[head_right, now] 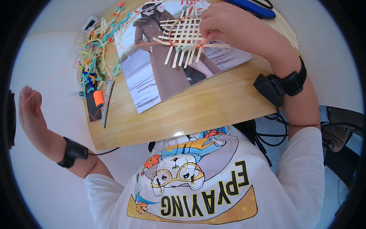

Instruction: Weaving thin bamboo strips together to create a decorative or functional mat.

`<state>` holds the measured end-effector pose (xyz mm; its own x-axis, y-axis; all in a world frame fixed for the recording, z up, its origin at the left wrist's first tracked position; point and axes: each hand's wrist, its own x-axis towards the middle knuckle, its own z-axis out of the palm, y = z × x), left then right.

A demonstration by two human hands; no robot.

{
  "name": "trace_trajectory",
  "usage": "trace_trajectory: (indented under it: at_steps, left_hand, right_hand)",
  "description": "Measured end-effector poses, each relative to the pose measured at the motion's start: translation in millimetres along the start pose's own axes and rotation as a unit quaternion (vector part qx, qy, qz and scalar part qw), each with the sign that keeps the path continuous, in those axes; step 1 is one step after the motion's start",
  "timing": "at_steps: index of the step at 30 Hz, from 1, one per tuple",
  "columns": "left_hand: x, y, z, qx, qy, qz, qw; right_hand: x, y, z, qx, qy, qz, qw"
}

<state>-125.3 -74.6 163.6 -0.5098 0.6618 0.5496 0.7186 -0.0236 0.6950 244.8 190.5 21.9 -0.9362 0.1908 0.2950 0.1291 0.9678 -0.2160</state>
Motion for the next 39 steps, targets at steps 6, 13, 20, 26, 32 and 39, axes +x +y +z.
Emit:
trace_trajectory:
  at_steps: [6,13,20,26,32,39]
  left_hand:
    - [-29.7,49.1,10.2,-0.230,-0.262,0.089,0.933]
    - [-75.7,89.8,87.7,-0.211,-0.356,0.088,0.906]
    - [-110.9,77.6,117.6,-0.184,-0.596,0.156,0.765]
    - [-123.5,50.3,63.6,-0.154,-0.432,-0.024,0.889]
    - [-102.7,13.0,-52.9,-0.178,-0.256,0.115,0.943]
    - [-99.7,18.3,-112.7,-0.521,-0.149,0.177,0.822]
  right_hand:
    - [-0.3,-16.7,-8.1,0.226,0.076,0.066,0.969]
    - [8.5,-105.4,5.0,0.741,-0.180,0.071,0.643]
    - [-11.8,-84.4,-23.2,0.897,0.059,0.097,0.428]
    - [-32.0,-32.5,-37.4,0.805,0.174,0.270,0.498]
    - [-35.1,10.5,-18.3,0.760,0.173,0.273,0.564]
    - [-37.6,31.6,-15.0,0.774,0.163,0.242,0.562]
